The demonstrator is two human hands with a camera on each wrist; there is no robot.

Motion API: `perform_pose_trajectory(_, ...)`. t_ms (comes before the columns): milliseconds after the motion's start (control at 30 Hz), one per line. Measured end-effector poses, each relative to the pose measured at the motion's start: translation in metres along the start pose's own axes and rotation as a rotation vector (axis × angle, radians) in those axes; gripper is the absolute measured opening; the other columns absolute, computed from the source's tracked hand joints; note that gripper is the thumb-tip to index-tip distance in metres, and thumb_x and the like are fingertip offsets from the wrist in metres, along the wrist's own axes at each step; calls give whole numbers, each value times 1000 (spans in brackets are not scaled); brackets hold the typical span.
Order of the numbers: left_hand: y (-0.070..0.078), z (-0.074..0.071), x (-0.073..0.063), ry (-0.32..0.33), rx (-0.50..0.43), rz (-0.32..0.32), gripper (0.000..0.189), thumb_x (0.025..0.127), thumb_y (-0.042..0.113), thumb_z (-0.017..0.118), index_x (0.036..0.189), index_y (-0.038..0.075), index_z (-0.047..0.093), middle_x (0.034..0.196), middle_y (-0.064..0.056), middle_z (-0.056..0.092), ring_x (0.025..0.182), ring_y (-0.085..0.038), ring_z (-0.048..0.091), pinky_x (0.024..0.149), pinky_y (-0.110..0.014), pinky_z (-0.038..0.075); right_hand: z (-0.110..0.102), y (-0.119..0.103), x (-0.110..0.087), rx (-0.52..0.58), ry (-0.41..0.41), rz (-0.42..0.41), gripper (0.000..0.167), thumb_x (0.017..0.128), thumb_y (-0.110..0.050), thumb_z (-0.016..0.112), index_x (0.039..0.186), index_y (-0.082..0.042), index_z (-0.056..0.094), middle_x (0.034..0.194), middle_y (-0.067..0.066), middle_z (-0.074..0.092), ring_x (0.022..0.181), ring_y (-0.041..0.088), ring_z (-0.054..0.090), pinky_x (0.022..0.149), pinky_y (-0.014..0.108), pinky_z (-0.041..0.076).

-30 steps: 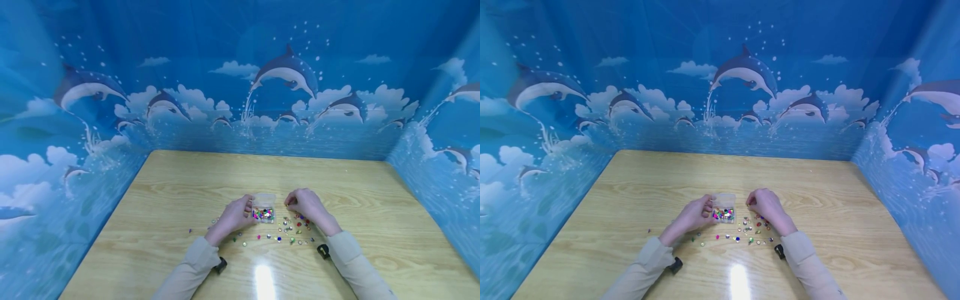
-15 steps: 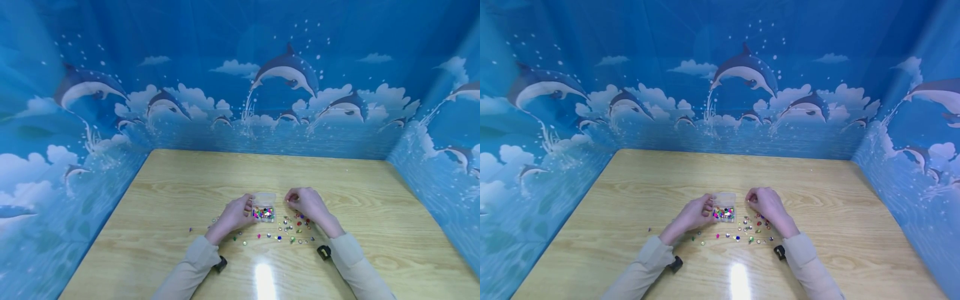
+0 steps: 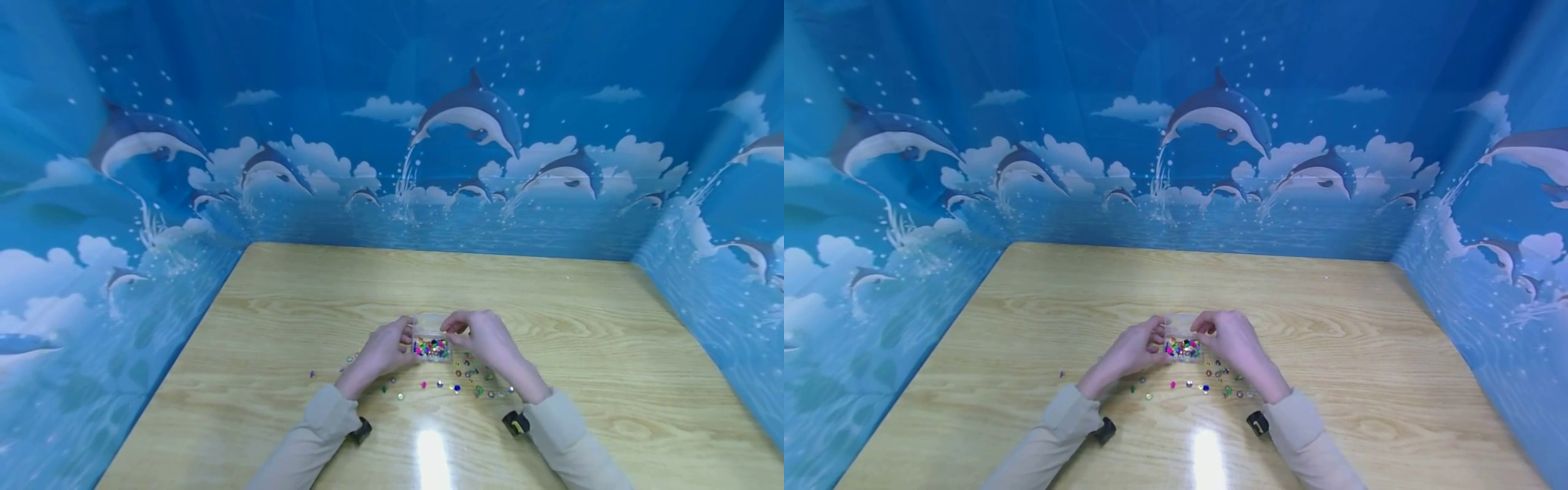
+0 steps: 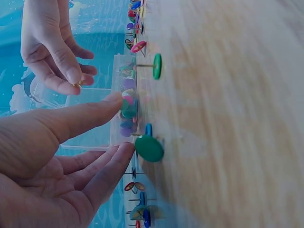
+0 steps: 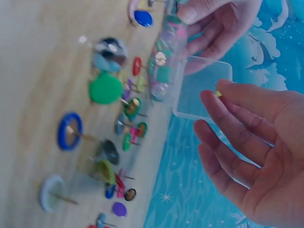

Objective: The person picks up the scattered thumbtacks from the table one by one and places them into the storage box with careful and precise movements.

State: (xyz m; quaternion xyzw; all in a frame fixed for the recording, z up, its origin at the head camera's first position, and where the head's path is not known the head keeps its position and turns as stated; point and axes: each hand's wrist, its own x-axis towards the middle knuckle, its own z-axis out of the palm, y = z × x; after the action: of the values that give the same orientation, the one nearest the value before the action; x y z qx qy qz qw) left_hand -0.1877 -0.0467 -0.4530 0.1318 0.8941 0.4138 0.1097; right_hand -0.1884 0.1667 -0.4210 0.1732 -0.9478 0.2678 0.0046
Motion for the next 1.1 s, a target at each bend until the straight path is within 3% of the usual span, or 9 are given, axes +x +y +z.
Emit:
perform_pose_trajectory(300, -2, 1, 1, -11, 6, 11, 75, 78, 12, 86, 143, 4, 50, 124, -14, 67, 104, -28, 69, 91, -37, 60, 10, 1, -4, 33, -25, -7, 12, 86, -16, 80, 98, -18, 78, 88, -5, 76, 69, 3, 62, 64, 24, 54)
perform_pose_trajectory(500, -1, 0, 0, -13, 1, 6, 74, 79, 12, 86, 143, 3, 50, 123, -14, 67, 103, -28, 68, 92, -39, 60, 10, 2, -5, 44, -11, 24, 21, 87, -15, 78, 108, -18, 77, 92, -1, 76, 56, 5, 54, 49, 21, 45)
perform_pose_trajectory(700, -1, 1, 0, -8, -3, 0, 75, 78, 12, 87, 143, 3, 50, 122, -13, 67, 103, -27, 68, 92, -37, 60, 0, 7, -5, 20, 42, 33, 14, 90, -15, 76, 103, -18, 78, 94, -1, 77, 68, 5, 60, 58, 24, 50)
perform_pose_trajectory(867, 0, 0, 0, -6, -6, 0, 75, 78, 11, 87, 143, 3, 50, 123, -14, 66, 104, -28, 68, 93, -38, 60, -13, 14, -5, 5, 92, 49, 9, 93, -17, 74, 101, -16, 78, 92, 1, 77, 62, 9, 60, 50, 25, 45)
perform_pose_trajectory(1100, 0, 0, -1, -8, -9, -6, 75, 78, 11, 87, 143, 3, 50, 123, -15, 66, 105, -29, 67, 94, -38, 59, -26, 28, -6, -57, 118, 91, 10, 93, -16, 73, 101, -13, 77, 92, 5, 76, 60, 10, 57, 53, 26, 43)
